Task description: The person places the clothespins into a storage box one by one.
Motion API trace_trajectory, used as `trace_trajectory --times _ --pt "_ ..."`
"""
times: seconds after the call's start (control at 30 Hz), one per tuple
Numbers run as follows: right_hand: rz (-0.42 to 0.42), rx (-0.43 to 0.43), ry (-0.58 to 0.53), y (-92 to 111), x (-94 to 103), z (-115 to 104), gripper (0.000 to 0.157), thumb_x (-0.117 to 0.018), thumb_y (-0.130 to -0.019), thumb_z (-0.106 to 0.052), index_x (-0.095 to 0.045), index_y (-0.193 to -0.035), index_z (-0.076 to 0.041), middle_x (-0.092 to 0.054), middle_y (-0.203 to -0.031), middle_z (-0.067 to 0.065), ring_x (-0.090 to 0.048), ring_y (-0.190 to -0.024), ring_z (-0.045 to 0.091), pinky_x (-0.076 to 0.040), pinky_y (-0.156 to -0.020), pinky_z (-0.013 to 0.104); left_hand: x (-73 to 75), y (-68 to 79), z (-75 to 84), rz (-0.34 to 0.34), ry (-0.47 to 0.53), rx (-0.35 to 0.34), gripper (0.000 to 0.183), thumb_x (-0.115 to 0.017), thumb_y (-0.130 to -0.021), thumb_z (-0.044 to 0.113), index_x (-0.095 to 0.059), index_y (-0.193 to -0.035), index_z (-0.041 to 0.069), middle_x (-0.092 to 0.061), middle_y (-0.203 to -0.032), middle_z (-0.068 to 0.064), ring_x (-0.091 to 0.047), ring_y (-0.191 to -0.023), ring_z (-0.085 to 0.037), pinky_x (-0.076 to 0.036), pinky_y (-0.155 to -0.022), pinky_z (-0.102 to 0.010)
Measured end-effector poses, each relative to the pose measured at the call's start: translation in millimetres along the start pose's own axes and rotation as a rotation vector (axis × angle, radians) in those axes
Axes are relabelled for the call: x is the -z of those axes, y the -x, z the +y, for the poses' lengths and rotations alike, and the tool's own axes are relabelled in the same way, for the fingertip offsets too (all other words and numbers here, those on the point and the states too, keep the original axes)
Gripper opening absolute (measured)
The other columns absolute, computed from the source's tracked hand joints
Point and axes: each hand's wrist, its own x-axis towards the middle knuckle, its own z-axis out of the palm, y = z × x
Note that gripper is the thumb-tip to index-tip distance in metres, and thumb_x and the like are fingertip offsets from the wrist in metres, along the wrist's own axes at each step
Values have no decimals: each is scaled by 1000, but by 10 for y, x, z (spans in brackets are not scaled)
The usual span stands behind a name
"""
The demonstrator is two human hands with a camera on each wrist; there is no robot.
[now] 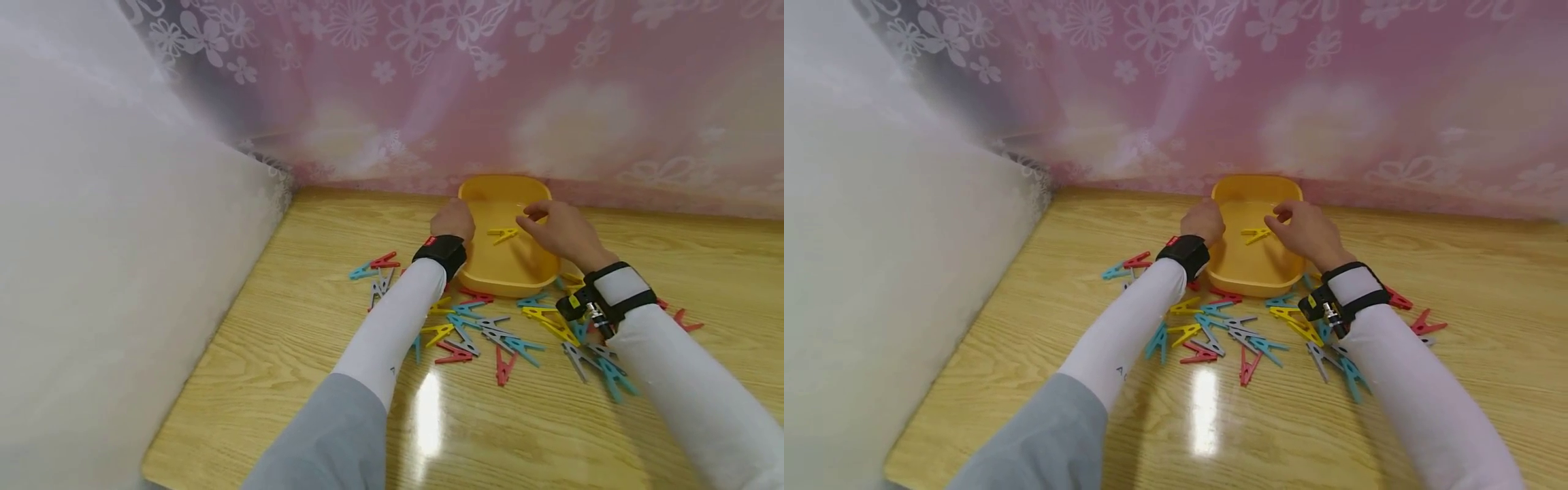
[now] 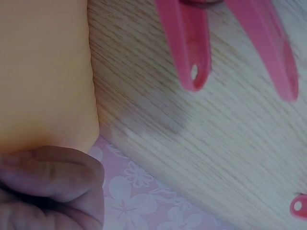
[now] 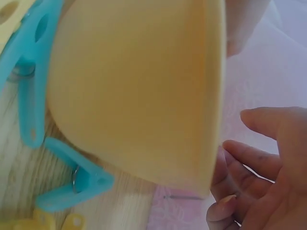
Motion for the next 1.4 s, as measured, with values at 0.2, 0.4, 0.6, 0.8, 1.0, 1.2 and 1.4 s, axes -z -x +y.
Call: trace_trajectory --times 0.2,0.4,0.6,0.8,1.0,1.2,1.4 --pt "53 -63 -102 90 54 135 54 -44 -99 -43 -54 -126 3 -54 -123 25 -53 -102 40 -44 -82 53 -8 12 -8 -17 4 17 28 -50 -100 29 -57 -120 12 -66 -96 0 -65 -82 -16 -54 -70 -31" --pt "143 -148 -147 209 152 323 58 -38 -99 -46 -53 -126 2 -55 -118 24 -51 -99 38 -42 -80 52 -12 16 -6 3 -12 9 29 -46 -101 28 -56 -122 11 -67 -98 -1 -66 -84 -16 -53 -71 -32" --pt "95 -125 -109 344 169 477 47 -43 -99 -35 -57 -119 6 -57 -113 28 -53 -97 41 -43 -80 53 -36 -16 -4 7 -40 -13 30 -44 -102 29 -55 -123 10 -67 -96 -1 -66 -82 -16 -53 -70 -32" --pt "-65 -128 -107 474 109 585 44 -53 -97 -31 -56 -119 7 -58 -107 26 -54 -93 37 -46 -74 47 -5 -37 9 -4 -29 7 28 -47 -101 29 -55 -120 10 -66 -96 -1 -65 -81 -16 -54 -69 -31" --pt "-188 -117 -98 562 1 643 53 -59 -93 -37 -56 -119 9 -61 -104 22 -57 -90 33 -48 -74 42 -1 -18 40 -23 -35 10 30 -50 -100 31 -54 -121 10 -65 -98 -1 -65 -83 -16 -54 -73 -32" --pt "-204 -113 -64 609 -80 559 59 -64 -89 -42 -57 -117 9 -62 -99 18 -56 -79 25 -47 -65 34 -3 -20 29 -12 -27 17 29 -53 -99 30 -54 -120 9 -65 -98 -2 -65 -84 -16 -54 -74 -32" --pt "-199 -135 34 651 -127 464 56 -67 -85 -45 -60 -110 4 -60 -91 13 -54 -68 22 -42 -53 33 -16 -20 40 -9 -52 10 30 -48 -101 30 -53 -123 9 -65 -99 -3 -65 -84 -16 -54 -73 -33"
